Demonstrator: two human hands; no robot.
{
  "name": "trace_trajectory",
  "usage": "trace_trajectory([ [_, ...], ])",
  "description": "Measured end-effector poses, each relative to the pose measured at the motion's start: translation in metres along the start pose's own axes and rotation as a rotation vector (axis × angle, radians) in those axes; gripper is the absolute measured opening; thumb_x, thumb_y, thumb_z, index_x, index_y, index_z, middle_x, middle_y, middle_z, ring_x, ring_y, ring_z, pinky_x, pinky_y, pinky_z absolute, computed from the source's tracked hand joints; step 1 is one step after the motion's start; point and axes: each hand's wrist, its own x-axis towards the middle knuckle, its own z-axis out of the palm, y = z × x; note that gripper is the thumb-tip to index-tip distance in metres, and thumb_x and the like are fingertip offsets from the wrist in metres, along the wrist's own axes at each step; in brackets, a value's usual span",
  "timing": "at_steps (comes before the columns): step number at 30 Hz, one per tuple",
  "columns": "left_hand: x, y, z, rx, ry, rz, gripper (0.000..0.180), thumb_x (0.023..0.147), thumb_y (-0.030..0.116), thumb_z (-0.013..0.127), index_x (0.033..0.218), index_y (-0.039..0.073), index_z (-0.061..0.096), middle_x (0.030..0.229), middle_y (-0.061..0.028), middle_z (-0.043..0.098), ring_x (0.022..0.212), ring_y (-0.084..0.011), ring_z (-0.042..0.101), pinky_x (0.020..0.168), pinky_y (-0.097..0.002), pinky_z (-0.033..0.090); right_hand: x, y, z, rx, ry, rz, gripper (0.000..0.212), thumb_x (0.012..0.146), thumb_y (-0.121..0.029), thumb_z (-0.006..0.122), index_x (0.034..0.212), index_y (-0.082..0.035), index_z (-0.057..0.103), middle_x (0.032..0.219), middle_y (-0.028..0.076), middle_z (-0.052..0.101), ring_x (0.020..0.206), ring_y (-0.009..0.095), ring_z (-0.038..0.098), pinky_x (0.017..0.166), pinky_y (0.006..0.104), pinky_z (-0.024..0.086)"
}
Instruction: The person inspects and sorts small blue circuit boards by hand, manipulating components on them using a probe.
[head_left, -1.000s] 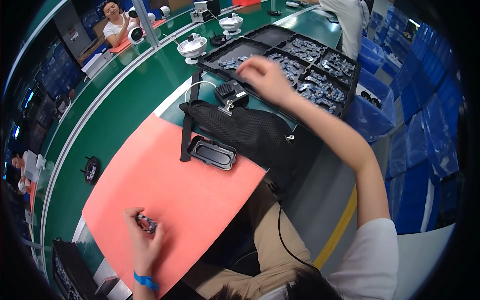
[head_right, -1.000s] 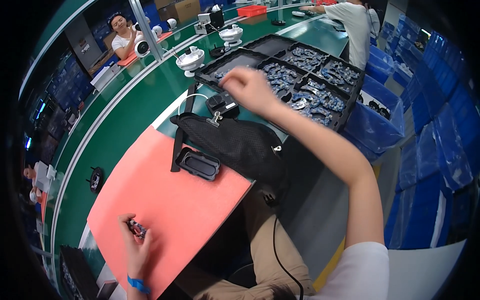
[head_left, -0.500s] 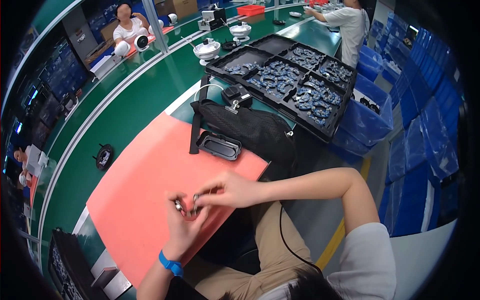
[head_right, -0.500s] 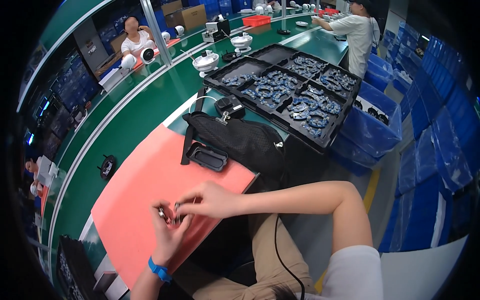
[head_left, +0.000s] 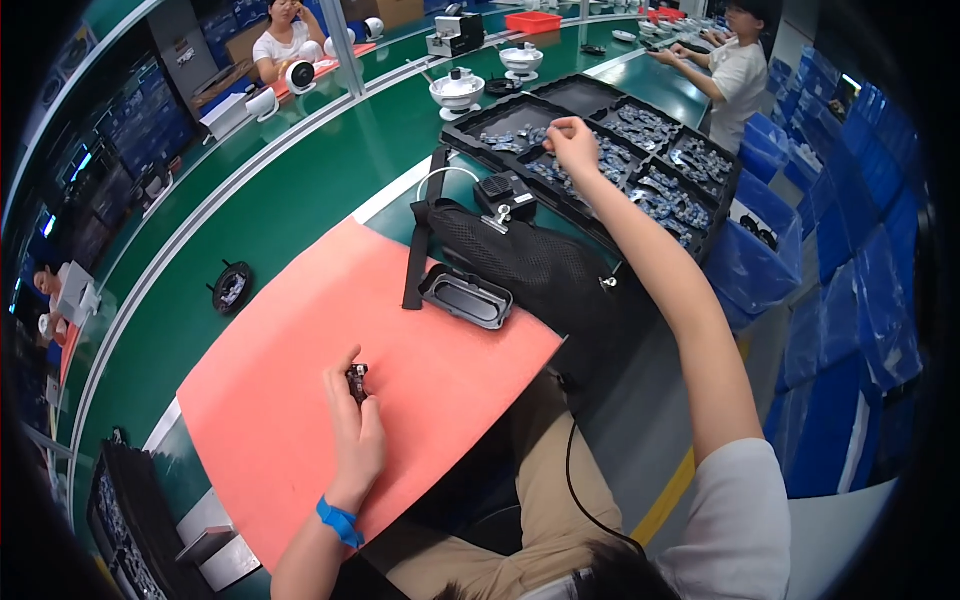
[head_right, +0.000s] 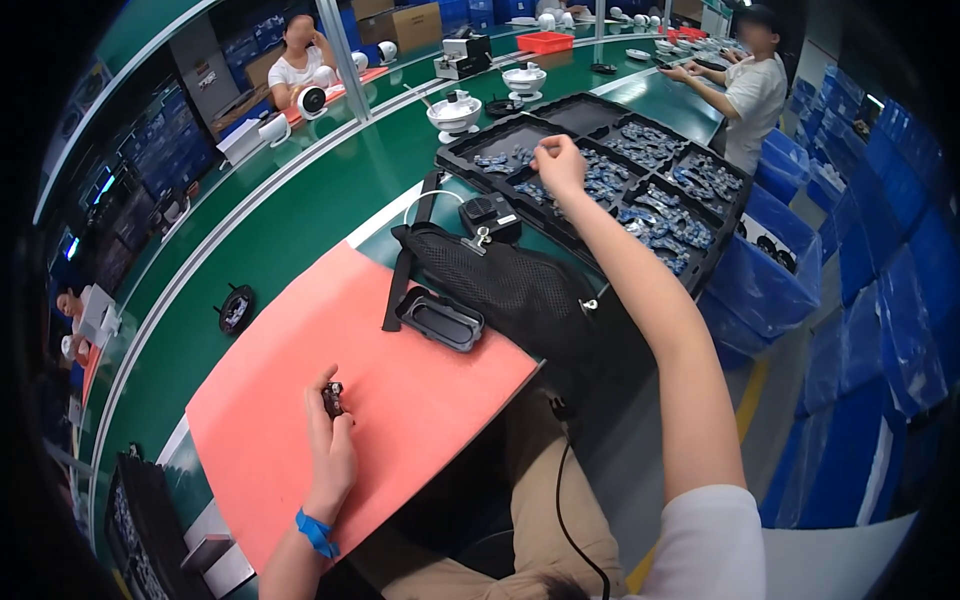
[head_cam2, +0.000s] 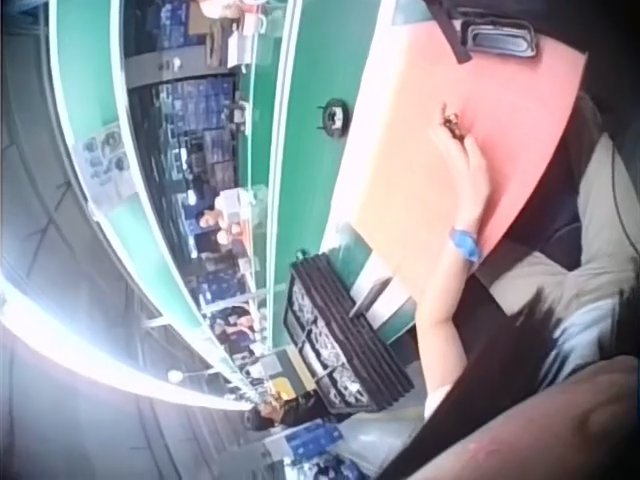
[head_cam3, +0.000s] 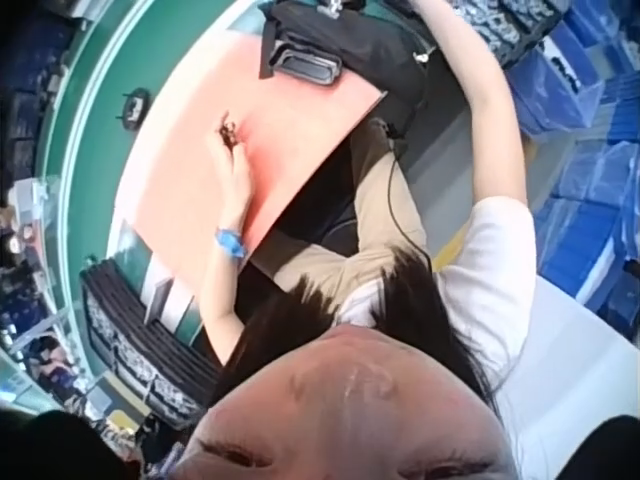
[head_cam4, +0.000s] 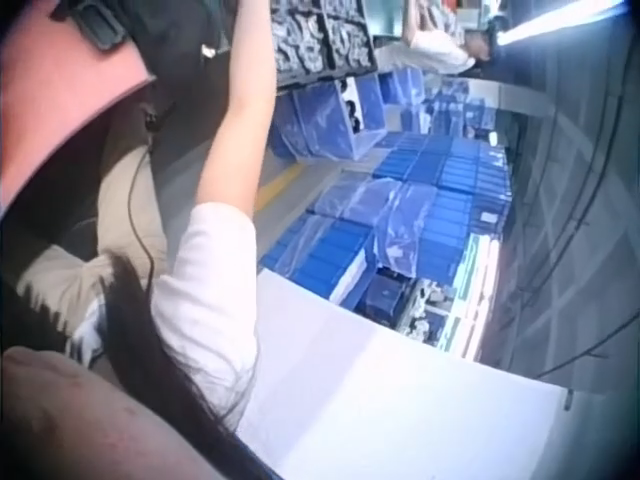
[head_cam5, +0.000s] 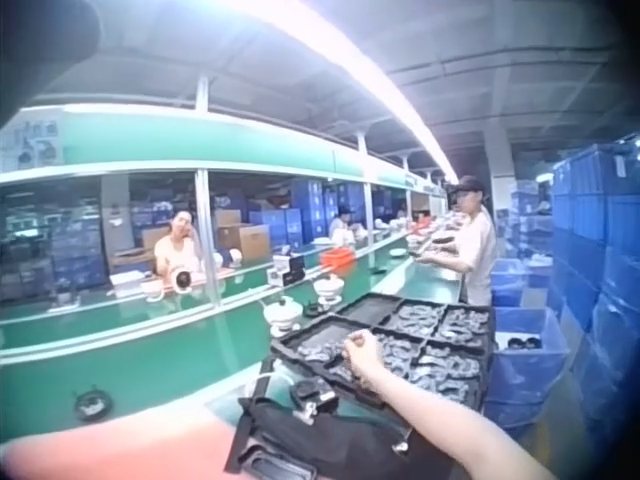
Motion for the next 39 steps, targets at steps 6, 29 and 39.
trace_trajectory([
  [6,0.000,-0.003,0.001,0.051,0.014,0.009,0.052,0.076,-0.001,0.036,0.128,0.001,0.038,0.112,-0.0083,0.041,0.094,-0.0143,0.040,0.082,-0.0257,0.036,0.041,0.019,0.018,-0.369,0.173,-0.071,0.020,0.068,-0.017,0.069,0.083,-0.006,0.065,0.078,0.009,0.067,0.077,0.022,0.065,0.073,0.0320,0.050],
  [29,0.002,-0.010,0.002,-0.421,0.031,-0.069,0.038,0.087,-0.001,0.049,0.124,-0.001,0.041,0.106,-0.0065,0.048,0.099,-0.0109,0.048,0.082,-0.0235,0.042,-0.097,-0.095,0.048,-0.032,-0.560,-0.435,0.013,0.076,-0.012,0.059,0.082,-0.004,0.067,0.075,0.010,0.064,0.070,0.018,0.062,0.064,0.0285,0.048],
  [39,0.003,0.003,0.006,-0.600,-0.121,-0.039,0.057,0.081,-0.006,0.057,0.131,0.003,0.031,0.099,-0.0080,0.052,0.090,-0.0120,0.055,0.076,-0.0210,0.046,-0.243,-0.149,0.016,0.176,-1.264,-0.439,0.018,0.081,-0.015,0.062,0.091,-0.001,0.065,0.076,0.010,0.066,0.068,0.018,0.063,0.064,0.0284,0.050],
])
